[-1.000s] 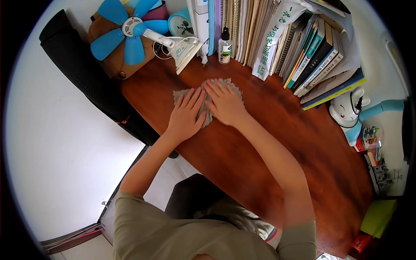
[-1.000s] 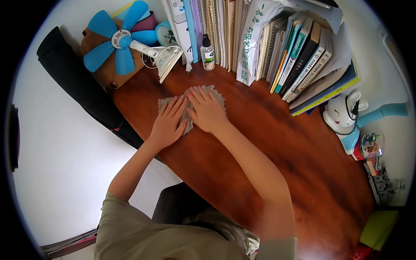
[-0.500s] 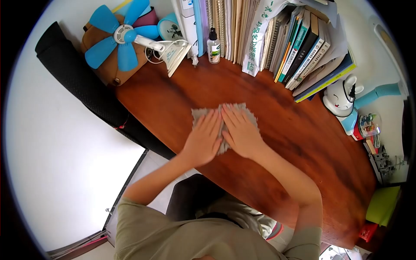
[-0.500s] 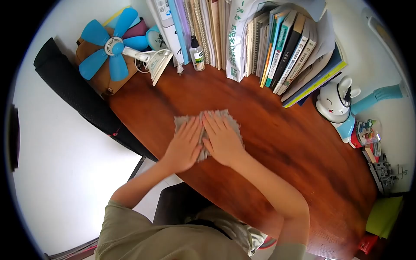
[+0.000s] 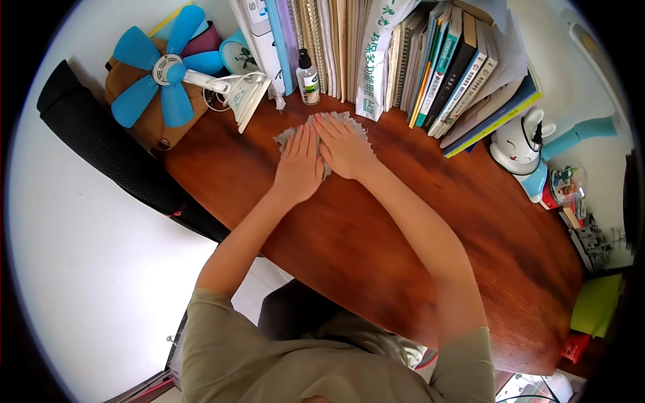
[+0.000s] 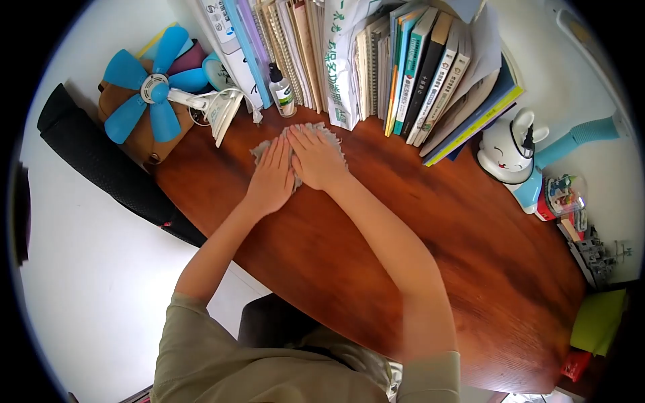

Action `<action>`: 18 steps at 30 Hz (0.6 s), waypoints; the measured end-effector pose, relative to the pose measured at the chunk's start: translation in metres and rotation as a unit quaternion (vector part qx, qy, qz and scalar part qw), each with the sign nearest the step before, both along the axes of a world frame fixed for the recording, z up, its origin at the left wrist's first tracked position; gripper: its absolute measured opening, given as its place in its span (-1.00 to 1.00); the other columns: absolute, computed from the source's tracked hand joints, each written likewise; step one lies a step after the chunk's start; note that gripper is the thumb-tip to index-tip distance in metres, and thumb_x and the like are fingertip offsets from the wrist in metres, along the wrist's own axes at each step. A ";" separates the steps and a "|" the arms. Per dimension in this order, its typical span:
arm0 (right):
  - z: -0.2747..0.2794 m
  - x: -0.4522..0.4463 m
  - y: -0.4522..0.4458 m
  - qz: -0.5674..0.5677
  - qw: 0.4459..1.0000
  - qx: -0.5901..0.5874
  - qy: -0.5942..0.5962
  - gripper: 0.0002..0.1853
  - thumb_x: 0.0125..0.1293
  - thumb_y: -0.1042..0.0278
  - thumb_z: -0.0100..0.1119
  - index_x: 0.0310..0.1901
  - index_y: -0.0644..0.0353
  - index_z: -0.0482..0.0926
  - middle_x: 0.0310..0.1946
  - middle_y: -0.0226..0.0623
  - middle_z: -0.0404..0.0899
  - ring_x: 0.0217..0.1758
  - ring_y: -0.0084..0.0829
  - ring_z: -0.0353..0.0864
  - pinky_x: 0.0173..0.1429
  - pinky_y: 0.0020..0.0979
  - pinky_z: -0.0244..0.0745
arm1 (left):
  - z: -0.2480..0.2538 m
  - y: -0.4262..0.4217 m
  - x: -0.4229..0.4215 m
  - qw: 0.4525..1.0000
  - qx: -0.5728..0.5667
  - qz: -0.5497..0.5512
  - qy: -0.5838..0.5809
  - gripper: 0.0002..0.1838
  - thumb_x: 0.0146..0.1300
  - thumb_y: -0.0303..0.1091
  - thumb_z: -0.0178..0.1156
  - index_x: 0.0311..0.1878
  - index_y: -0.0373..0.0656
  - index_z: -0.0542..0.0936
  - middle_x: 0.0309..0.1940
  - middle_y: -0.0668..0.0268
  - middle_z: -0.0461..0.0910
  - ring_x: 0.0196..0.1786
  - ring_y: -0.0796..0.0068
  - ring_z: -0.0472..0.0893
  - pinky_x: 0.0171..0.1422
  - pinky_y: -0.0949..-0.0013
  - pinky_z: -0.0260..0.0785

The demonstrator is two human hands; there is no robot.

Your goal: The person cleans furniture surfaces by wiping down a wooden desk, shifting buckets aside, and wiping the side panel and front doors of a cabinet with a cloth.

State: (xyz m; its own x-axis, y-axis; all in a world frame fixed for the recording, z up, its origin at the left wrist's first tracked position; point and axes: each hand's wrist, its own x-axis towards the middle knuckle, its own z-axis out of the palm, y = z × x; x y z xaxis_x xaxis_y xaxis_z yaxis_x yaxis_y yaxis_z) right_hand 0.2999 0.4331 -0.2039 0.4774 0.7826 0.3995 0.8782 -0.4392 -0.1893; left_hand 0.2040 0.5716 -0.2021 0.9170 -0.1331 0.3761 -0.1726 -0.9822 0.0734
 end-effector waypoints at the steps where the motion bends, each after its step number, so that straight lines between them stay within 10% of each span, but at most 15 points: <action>1: 0.000 0.003 -0.001 -0.014 1.000 -0.001 -0.009 -0.42 0.40 0.23 -0.16 0.39 0.32 0.15 0.43 -0.14 0.14 0.51 -0.18 0.05 0.55 -0.14 -0.11 | 0.000 -0.001 0.008 1.000 0.007 0.003 -0.014 -0.37 0.33 -0.23 -0.08 0.38 -0.45 0.16 0.40 -0.09 0.15 0.47 0.05 0.13 0.54 0.10 -0.08; 18: 0.043 -0.151 -0.109 0.004 0.996 -0.058 0.068 -0.39 0.36 0.22 -0.04 0.34 0.43 0.20 0.42 -0.02 0.12 0.51 -0.08 0.03 0.52 -0.11 -0.08 | 0.048 -0.057 -0.127 0.971 -0.034 -0.193 0.140 -0.34 0.35 -0.20 -0.07 0.35 -0.55 0.14 0.39 -0.19 0.10 0.49 -0.08 0.06 0.55 0.03 -0.15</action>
